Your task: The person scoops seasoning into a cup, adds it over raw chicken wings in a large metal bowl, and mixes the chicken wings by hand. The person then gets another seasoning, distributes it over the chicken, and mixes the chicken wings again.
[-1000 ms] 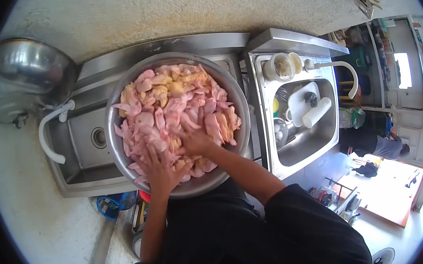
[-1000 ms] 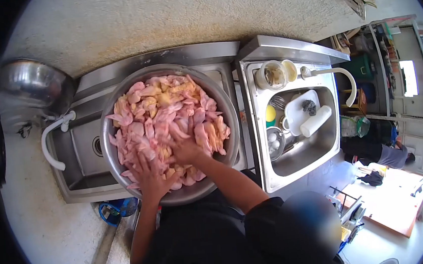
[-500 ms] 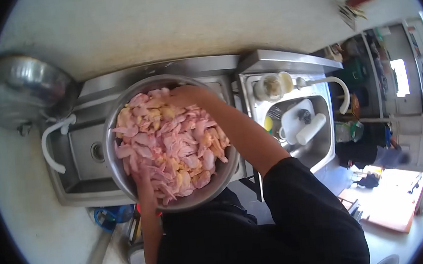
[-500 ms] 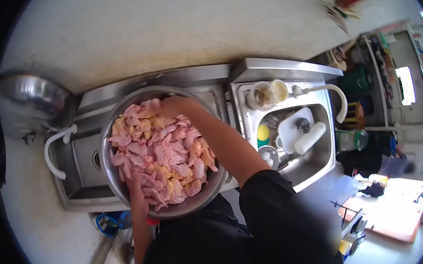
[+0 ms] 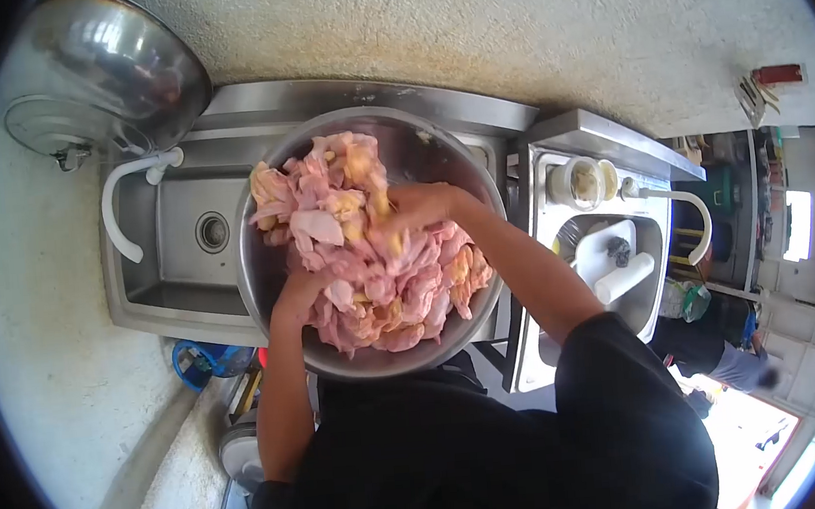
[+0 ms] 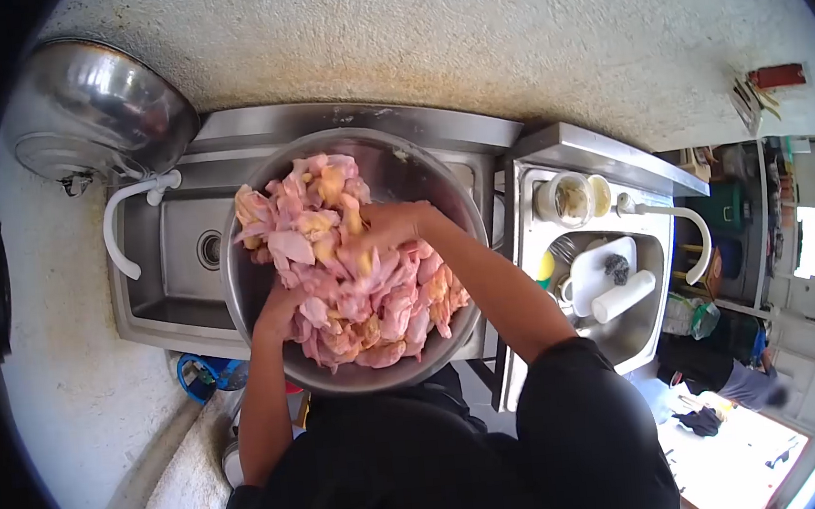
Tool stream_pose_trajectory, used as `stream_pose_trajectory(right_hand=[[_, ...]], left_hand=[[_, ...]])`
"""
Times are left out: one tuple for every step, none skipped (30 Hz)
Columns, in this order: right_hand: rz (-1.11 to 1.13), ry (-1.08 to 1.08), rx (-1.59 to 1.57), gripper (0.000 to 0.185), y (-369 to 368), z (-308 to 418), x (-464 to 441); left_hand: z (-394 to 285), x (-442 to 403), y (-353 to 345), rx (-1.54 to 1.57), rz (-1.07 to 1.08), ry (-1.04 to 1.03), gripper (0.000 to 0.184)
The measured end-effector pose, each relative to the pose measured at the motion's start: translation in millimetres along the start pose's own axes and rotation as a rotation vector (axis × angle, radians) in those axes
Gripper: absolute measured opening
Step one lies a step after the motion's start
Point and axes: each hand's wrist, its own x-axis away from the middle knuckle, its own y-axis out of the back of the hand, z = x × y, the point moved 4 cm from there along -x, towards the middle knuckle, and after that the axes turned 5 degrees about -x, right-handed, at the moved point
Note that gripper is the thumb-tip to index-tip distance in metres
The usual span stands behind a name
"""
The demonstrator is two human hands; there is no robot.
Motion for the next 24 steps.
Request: stream_pose_trajectory(right_hand=[[-0.090,0.059,0.033,0.075,-14.2,39.2,41.7],[-0.249,0.123,0.139,0.076,-31.4,48.2,61.3],[-0.404,0.179,0.241,0.077,-53.0,53.4,79.1],[-0.557,0.231,0.344,0.080,-78.0,55.8,95.6],[-0.670,0.194,0.529,0.080,-104.4,53.0,104.4],[-0.782,0.155,0.714,0.081,-131.7,46.9,107.2],[-0.889,0.113,0.898,0.083,-154.9,40.5,107.4],[-0.903,0.111,0.860,0.079,-174.6,32.6,105.3],[-0.915,0.111,0.824,0.076,-191.3,23.4,101.7],[-0.925,0.113,0.786,0.074,-200.2,12.6,93.6],[-0.957,0.092,0.851,0.067,-206.5,-2.9,77.5],[-0.913,0.028,0.834,0.066,-201.2,-5.2,63.7],[-0.866,-0.039,0.811,0.064,-191.2,-6.0,50.1],[-0.820,-0.101,0.790,0.062,-182.9,-8.0,38.4],[-0.983,-0.015,0.933,0.056,-173.6,-13.1,28.5],[-0.892,-0.047,0.905,0.054,-162.3,-7.2,32.4],[-0.802,-0.072,0.882,0.051,-146.8,-1.3,38.4],[-0.712,-0.091,0.862,0.048,-137.8,8.4,46.7],[-0.768,-0.079,0.934,0.043,-134.4,16.2,62.1],[-0.816,-0.034,0.800,0.044,-125.8,17.1,79.5],[-0.853,0.012,0.663,0.046,-117.1,15.9,96.8],[-0.878,0.057,0.520,0.048,-110.0,12.0,110.6],[-0.957,-0.017,0.626,0.051,-95.3,2.4,117.8],[-1.033,-0.090,0.731,0.056,-75.3,-5.3,121.0]], left_hand=[[-8.9,5.1,-6.1,-0.122,0.005,-0.108,0.078],[-13.7,8.6,-11.9,-0.272,0.017,-0.155,0.080],[-18.8,15.9,-18.7,-0.420,0.032,-0.197,0.083],[-24.2,25.8,-29.1,-0.564,0.048,-0.239,0.085],[-42.6,38.9,-49.1,-0.532,0.037,-0.402,0.085],[-41.2,44.5,-53.8,-0.764,-0.023,-0.544,0.085],[-33.8,53.5,-58.0,-0.996,-0.086,-0.684,0.085],[-23.9,62.3,-62.0,-1.229,-0.153,-0.824,0.084],[-9.0,63.4,-61.2,-1.125,-0.158,-0.794,0.078],[-4.6,67.7,-64.1,-1.194,-0.167,-0.840,0.076],[-0.7,73.0,-66.9,-1.266,-0.175,-0.884,0.074],[2.3,76.1,-69.1,-1.338,-0.186,-0.931,0.072],[12.7,76.2,-68.7,-1.355,-0.141,-0.931,0.064],[16.4,79.1,-73.0,-1.428,-0.131,-0.883,0.063],[16.1,77.2,-81.3,-1.501,-0.133,-0.848,0.062],[19.0,80.7,-88.6,-1.570,-0.125,-0.803,0.061],[18.1,82.5,-91.8,-1.564,-0.078,-0.762,0.059],[17.3,90.3,-91.9,-1.543,-0.080,-0.770,0.059],[15.8,98.9,-90.0,-1.524,-0.085,-0.784,0.059],[12.2,104.0,-88.6,-1.505,-0.096,-0.802,0.058],[-4.4,114.8,-84.0,-1.551,-0.110,-0.770,0.067],[-9.9,112.3,-71.4,-1.396,-0.234,-0.706,0.070],[-8.5,110.2,-57.9,-1.232,-0.352,-0.634,0.073],[-4.7,108.2,-43.2,-1.066,-0.465,-0.558,0.077]])
